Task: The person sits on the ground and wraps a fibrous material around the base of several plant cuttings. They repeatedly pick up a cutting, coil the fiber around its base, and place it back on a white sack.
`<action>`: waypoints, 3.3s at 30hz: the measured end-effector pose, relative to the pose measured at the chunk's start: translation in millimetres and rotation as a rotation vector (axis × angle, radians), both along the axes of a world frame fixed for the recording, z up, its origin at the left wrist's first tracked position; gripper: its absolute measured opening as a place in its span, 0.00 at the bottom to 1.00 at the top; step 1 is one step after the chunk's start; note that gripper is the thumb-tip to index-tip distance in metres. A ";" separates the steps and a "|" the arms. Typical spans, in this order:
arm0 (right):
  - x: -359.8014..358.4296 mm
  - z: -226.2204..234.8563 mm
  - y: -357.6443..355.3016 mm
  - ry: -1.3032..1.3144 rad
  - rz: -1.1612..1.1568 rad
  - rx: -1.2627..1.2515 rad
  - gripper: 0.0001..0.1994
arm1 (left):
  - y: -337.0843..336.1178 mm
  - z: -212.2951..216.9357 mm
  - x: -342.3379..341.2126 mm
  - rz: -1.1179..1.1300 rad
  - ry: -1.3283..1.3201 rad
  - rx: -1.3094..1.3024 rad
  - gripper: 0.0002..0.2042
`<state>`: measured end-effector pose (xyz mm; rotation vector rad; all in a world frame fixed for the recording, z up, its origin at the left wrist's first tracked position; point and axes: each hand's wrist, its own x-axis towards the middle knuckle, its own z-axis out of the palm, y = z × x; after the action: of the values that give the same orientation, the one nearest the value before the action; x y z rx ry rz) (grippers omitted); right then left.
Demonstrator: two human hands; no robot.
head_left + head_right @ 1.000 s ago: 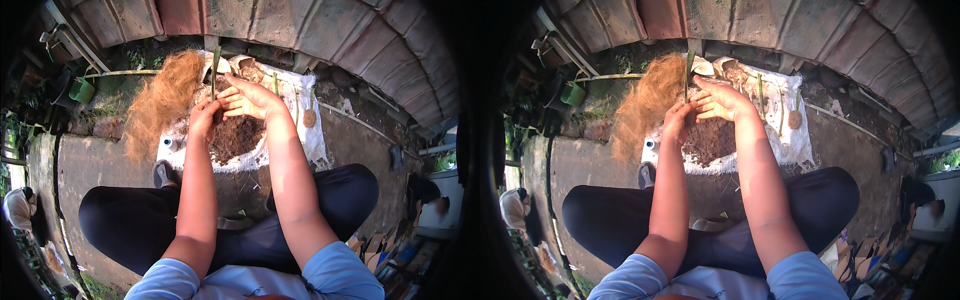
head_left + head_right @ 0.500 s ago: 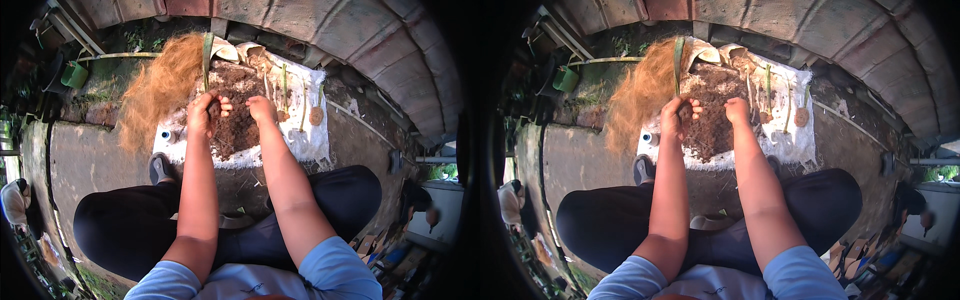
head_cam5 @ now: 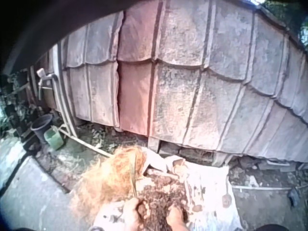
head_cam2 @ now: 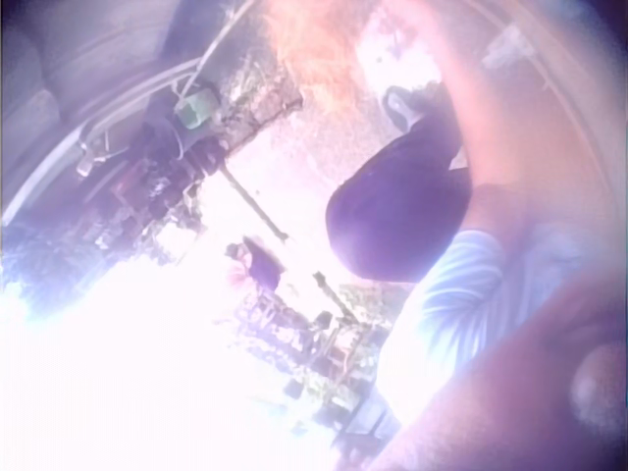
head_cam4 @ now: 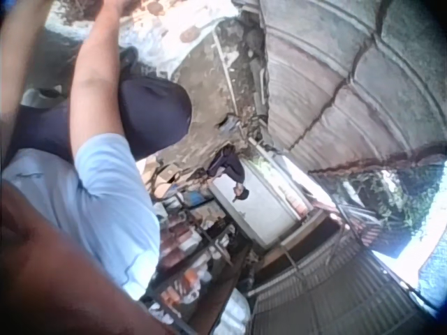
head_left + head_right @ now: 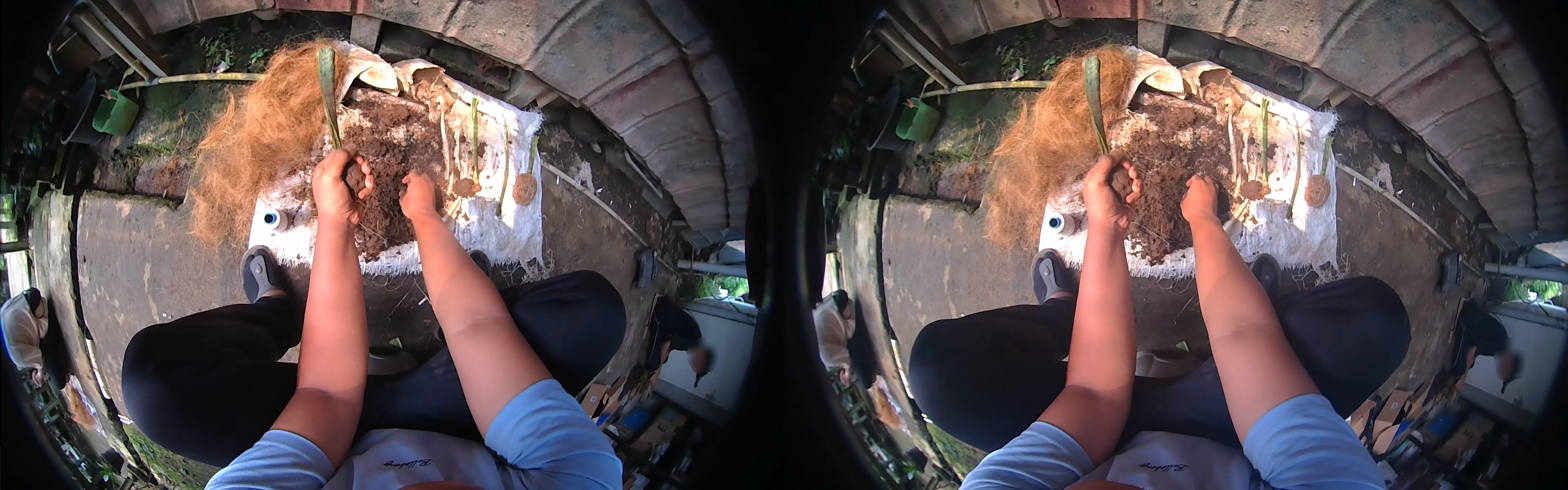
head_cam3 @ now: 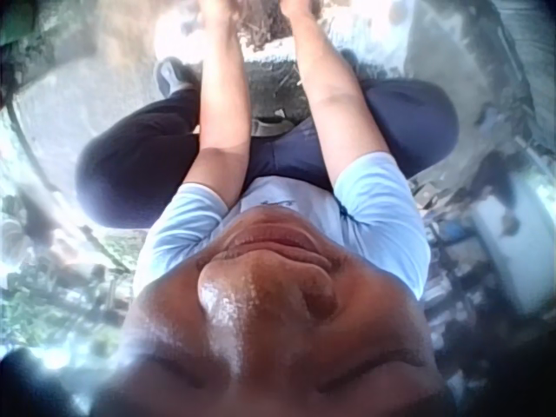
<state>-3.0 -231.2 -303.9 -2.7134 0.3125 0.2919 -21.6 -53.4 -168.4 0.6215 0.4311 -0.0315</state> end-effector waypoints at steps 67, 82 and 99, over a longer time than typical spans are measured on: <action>-14.8 282.6 10.2 -0.103 0.246 1.347 0.10 | -4.8 92.9 -30.4 -0.176 -0.439 0.069 0.23; -28.8 282.5 25.3 -0.161 0.247 1.344 0.06 | -22.3 90.3 -26.2 -0.060 -0.418 0.329 0.17; -31.2 285.8 9.1 -0.003 0.192 1.540 0.13 | -8.0 91.9 -25.8 -0.167 -0.487 0.080 0.14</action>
<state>-34.3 -222.1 -18.1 -1.2099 -0.1647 0.3585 -47.4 -61.3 -76.5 0.7173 -0.0912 -0.0212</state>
